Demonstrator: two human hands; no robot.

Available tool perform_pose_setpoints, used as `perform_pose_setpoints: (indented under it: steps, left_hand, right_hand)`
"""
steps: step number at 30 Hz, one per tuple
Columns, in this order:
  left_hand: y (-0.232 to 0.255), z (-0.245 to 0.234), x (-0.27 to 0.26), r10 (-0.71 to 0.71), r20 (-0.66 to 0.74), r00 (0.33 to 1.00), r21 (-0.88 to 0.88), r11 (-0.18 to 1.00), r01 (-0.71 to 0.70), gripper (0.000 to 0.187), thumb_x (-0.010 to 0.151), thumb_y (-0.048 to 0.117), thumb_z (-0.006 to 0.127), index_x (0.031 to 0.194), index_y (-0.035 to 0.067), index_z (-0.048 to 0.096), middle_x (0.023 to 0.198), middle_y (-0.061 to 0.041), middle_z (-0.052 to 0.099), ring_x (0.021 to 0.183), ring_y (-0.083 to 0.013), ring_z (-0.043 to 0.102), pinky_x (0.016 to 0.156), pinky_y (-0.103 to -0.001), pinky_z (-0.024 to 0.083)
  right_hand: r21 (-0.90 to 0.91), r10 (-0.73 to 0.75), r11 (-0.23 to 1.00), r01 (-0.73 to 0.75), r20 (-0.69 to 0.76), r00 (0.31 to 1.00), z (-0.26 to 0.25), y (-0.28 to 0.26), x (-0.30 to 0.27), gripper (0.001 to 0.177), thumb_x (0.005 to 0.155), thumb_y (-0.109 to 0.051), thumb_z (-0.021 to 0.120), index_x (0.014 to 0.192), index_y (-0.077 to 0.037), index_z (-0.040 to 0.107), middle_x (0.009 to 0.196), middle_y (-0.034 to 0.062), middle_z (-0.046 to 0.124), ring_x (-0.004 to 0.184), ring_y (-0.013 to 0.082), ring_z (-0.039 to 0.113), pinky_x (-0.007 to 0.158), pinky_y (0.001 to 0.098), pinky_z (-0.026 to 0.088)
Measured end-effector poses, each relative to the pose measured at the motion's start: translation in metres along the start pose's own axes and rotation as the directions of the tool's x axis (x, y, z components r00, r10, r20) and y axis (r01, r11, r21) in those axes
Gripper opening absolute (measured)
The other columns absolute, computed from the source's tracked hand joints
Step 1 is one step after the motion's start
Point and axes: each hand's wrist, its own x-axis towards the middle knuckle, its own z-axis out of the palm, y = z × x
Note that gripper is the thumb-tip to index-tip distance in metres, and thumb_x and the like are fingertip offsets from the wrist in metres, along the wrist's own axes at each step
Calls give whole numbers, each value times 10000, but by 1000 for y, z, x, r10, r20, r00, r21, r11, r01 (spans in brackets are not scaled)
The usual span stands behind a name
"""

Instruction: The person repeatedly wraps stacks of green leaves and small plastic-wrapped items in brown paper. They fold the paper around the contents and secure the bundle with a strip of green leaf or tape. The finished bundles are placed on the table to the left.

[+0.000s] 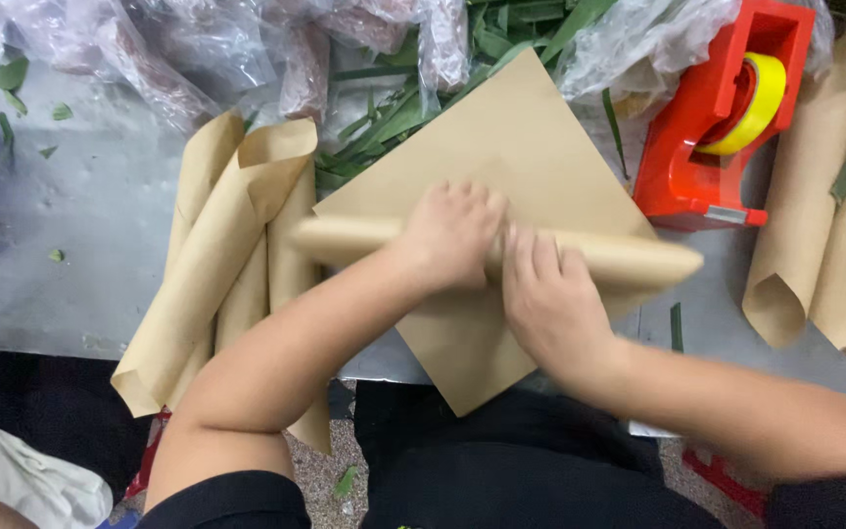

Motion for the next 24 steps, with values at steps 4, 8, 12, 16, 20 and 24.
perform_pose_setpoints:
  steps: [4,8,12,16,20,24]
  left_hand:
    - [-11,14,6,5,-213,977,79,997,12,417,648,271,782,980,82,614,958,-103,647,982,-291,637,830,-413,497]
    - [-13,17,-6,43,-385,922,87,996,-10,349,728,231,716,1034,110,597,919,-60,628,897,-265,637,794,-416,474]
    - [9,2,-39,242,-420,875,267,954,-135,301,815,247,644,1085,121,606,882,-28,603,804,-214,625,740,-379,456]
    - [49,-23,-84,389,-439,810,262,918,-299,300,917,343,616,1102,108,603,887,-37,603,791,-215,621,699,-363,473]
    - [74,-52,-107,357,-503,787,200,934,-295,392,898,306,727,1179,58,612,992,-96,647,852,-255,644,827,-408,537]
    - [68,-66,-117,-99,-275,956,-512,857,-59,713,609,332,832,1211,22,608,1035,-147,695,940,-336,683,846,-444,539]
  right_hand:
    - [27,139,989,-144,144,980,50,9,38,293,885,-281,639,1022,-24,671,966,130,622,923,279,585,771,378,463]
    - [354,74,919,-171,271,960,68,30,53,539,640,-538,749,805,-26,716,799,166,687,786,331,654,716,442,504]
    - [582,-245,788,-203,598,763,54,53,37,533,714,-557,734,729,-24,716,729,201,691,679,355,667,684,474,536]
    - [858,-680,300,-418,499,537,52,53,-2,434,785,-445,645,818,-16,697,711,133,707,682,237,673,668,406,549]
    - [849,-632,181,-497,487,602,63,69,-53,329,894,-366,668,885,-40,715,788,72,738,778,158,690,717,327,571]
    - [861,625,249,-443,207,753,76,124,-96,137,1013,-159,699,990,-29,737,947,90,693,877,176,662,861,324,523]
